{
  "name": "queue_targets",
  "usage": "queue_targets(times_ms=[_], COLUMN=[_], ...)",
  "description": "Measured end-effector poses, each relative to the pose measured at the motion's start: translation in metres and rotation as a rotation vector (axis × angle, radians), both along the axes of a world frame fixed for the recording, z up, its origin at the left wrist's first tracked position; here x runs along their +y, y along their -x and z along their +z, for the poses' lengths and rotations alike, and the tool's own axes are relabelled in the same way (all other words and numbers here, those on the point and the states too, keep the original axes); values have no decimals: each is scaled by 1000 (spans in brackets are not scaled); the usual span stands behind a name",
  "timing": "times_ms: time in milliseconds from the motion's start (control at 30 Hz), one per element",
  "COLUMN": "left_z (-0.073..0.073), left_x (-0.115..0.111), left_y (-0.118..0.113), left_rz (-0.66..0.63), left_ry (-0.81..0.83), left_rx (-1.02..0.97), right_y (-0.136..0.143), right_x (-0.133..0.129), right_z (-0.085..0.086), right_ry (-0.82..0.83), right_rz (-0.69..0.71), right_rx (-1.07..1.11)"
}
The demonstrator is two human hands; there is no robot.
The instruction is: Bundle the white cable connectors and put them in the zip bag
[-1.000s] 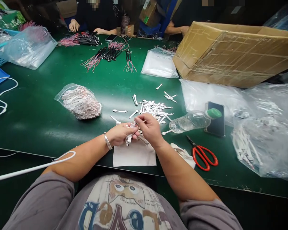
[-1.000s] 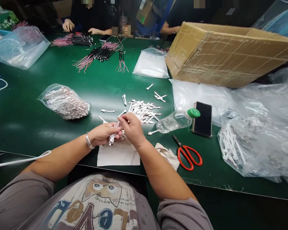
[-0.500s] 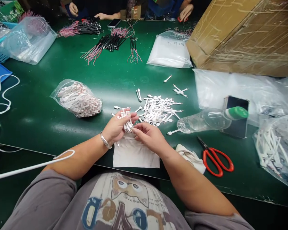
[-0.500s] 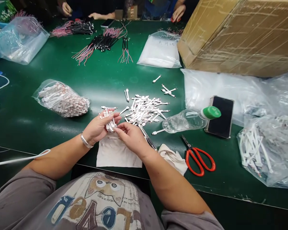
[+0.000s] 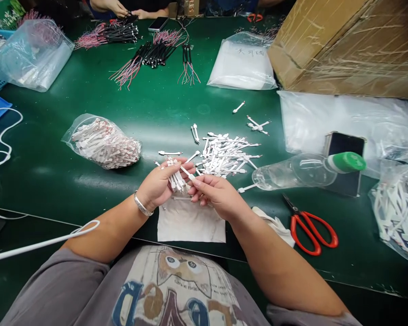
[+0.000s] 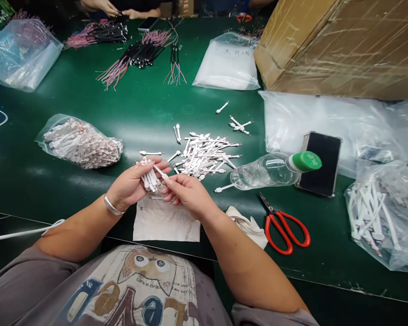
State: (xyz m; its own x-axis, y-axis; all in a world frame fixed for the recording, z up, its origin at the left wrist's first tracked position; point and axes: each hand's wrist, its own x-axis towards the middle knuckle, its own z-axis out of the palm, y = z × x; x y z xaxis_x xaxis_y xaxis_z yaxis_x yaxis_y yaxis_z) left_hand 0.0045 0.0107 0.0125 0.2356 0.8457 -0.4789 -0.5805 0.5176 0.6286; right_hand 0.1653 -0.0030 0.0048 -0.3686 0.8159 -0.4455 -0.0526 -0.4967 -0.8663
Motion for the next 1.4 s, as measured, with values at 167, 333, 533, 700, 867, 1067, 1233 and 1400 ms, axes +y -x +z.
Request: queue_targets(times_ms=[167,333,533,700,867,1067,1233,1400], left_z=[4,4,-2,-1,-2,-4,-7,-8], left_x=[-1,1,2,0,1,0,-4,-6], left_y=[1,4,4,3,6,4,2,2], left_rz=[-28,-60,-50,-114,-121,-131,-85,-4], left_ry=[71,66,22,15,4,-16,-51,-123], left_rx=[-25,-45,-64,-119,-121,-126,-35,133], right_y=[-1,-2,6,9,6,5,7,6], right_x=[0,0,-3,-5,-4,-3,-3,-7], right_z=[1,-5,-9,-8,-8,-12,-9,-4], right_ry=[-4,-58,-178,-165,-120,-6,-107,-203], right_rz=[-12,-152,-34,40,-24,-158,-310,-269], right_rx=[-4,-5,-136,-110,-50,41,-29,-120])
